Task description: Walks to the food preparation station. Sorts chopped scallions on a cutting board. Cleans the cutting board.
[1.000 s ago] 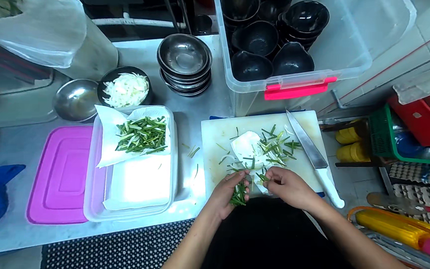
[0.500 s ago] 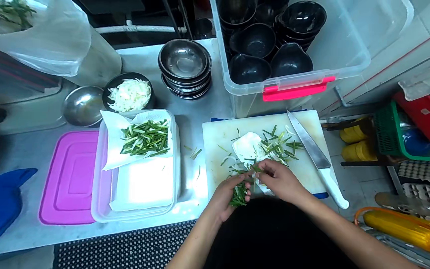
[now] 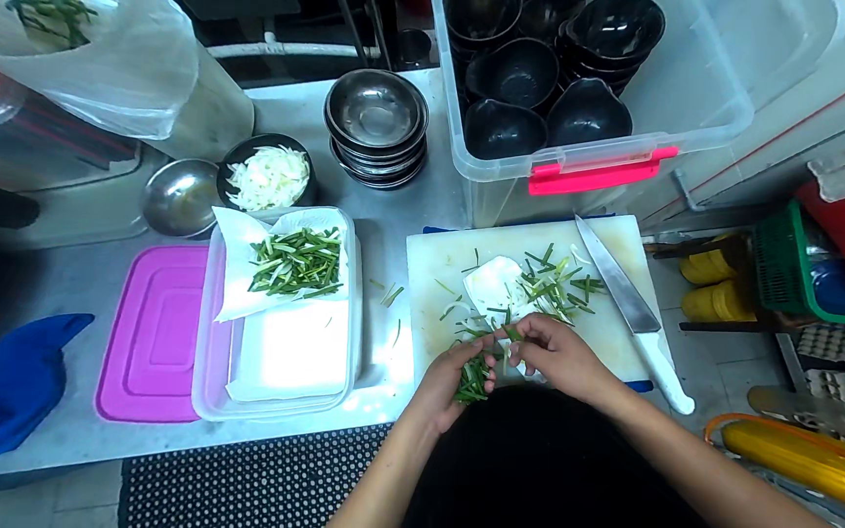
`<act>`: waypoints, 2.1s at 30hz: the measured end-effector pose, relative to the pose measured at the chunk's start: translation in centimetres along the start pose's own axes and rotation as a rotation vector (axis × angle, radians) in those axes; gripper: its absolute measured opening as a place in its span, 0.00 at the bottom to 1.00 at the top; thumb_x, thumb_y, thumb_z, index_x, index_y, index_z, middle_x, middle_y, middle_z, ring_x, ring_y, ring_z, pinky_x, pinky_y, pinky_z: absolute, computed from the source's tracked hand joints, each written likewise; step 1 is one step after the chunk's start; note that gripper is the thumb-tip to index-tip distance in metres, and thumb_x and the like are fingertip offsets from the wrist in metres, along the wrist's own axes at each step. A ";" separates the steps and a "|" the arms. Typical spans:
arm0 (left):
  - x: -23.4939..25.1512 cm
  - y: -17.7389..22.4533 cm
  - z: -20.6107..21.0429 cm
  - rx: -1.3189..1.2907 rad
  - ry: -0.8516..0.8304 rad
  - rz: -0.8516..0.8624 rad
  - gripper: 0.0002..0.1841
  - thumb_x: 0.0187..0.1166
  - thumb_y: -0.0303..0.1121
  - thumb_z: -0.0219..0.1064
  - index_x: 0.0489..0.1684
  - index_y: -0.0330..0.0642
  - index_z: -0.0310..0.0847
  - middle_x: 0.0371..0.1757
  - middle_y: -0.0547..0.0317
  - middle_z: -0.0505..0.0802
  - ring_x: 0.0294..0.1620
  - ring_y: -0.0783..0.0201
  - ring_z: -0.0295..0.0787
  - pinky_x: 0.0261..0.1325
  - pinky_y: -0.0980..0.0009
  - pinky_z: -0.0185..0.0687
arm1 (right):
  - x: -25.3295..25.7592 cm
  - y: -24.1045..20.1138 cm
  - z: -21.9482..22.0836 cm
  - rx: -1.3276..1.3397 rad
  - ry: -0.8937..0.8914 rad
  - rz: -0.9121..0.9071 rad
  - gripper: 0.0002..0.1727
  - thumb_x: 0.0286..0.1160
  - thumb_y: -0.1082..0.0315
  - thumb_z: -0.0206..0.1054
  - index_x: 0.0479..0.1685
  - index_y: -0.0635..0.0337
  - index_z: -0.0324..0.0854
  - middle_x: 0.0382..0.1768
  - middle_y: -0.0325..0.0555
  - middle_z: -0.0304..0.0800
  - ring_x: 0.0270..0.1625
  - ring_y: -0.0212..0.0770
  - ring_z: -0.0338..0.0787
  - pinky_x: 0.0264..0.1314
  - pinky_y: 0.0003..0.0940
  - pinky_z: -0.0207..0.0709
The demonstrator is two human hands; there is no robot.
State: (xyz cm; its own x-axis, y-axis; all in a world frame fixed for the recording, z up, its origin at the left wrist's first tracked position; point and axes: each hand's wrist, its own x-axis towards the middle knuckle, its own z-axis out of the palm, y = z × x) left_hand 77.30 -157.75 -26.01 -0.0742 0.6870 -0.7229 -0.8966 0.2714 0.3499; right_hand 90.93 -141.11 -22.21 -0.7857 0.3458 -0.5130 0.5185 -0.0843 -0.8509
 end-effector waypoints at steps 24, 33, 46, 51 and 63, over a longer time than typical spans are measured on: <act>0.4 0.0 0.0 0.009 -0.025 -0.008 0.21 0.94 0.41 0.50 0.70 0.40 0.82 0.40 0.47 0.89 0.33 0.61 0.87 0.39 0.69 0.87 | -0.2 0.6 0.1 -0.023 0.060 -0.024 0.06 0.82 0.65 0.65 0.46 0.55 0.82 0.37 0.42 0.92 0.33 0.39 0.91 0.35 0.34 0.86; 0.2 0.1 0.3 -0.056 0.000 -0.001 0.28 0.91 0.51 0.45 0.52 0.39 0.89 0.45 0.46 0.93 0.45 0.57 0.91 0.51 0.59 0.88 | -1.0 -0.4 1.5 -0.250 -0.239 -0.061 0.19 0.83 0.54 0.66 0.65 0.53 0.85 0.60 0.37 0.92 0.54 0.29 0.92 0.62 0.33 0.87; 0.5 0.0 -0.4 -0.123 -0.146 -0.010 0.28 0.91 0.51 0.46 0.47 0.40 0.89 0.43 0.45 0.93 0.43 0.54 0.93 0.47 0.58 0.91 | -1.3 0.5 1.4 -0.241 -0.119 -0.205 0.08 0.83 0.62 0.66 0.49 0.53 0.87 0.41 0.33 0.94 0.41 0.25 0.93 0.49 0.26 0.89; 0.7 0.1 -0.6 -0.142 -0.162 -0.032 0.29 0.92 0.51 0.44 0.48 0.38 0.89 0.44 0.43 0.93 0.43 0.52 0.93 0.49 0.56 0.91 | -0.7 1.1 0.5 -0.361 -0.082 -0.260 0.12 0.84 0.53 0.66 0.48 0.50 0.89 0.35 0.32 0.91 0.37 0.26 0.89 0.46 0.30 0.86; 1.4 0.3 -1.7 -0.383 -0.110 -0.069 0.28 0.89 0.55 0.47 0.46 0.41 0.87 0.38 0.47 0.91 0.34 0.54 0.91 0.35 0.62 0.90 | -1.2 4.1 -8.0 -0.669 0.339 -0.147 0.08 0.83 0.63 0.66 0.43 0.53 0.90 0.33 0.39 0.89 0.33 0.38 0.88 0.39 0.47 0.87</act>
State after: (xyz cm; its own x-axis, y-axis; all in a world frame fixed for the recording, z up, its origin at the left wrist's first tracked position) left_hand 76.16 -157.78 -27.92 0.0209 0.7498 -0.6614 -0.9972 0.0633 0.0403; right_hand 96.67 -134.42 -24.17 -0.7720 0.5865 -0.2450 0.5952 0.5318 -0.6024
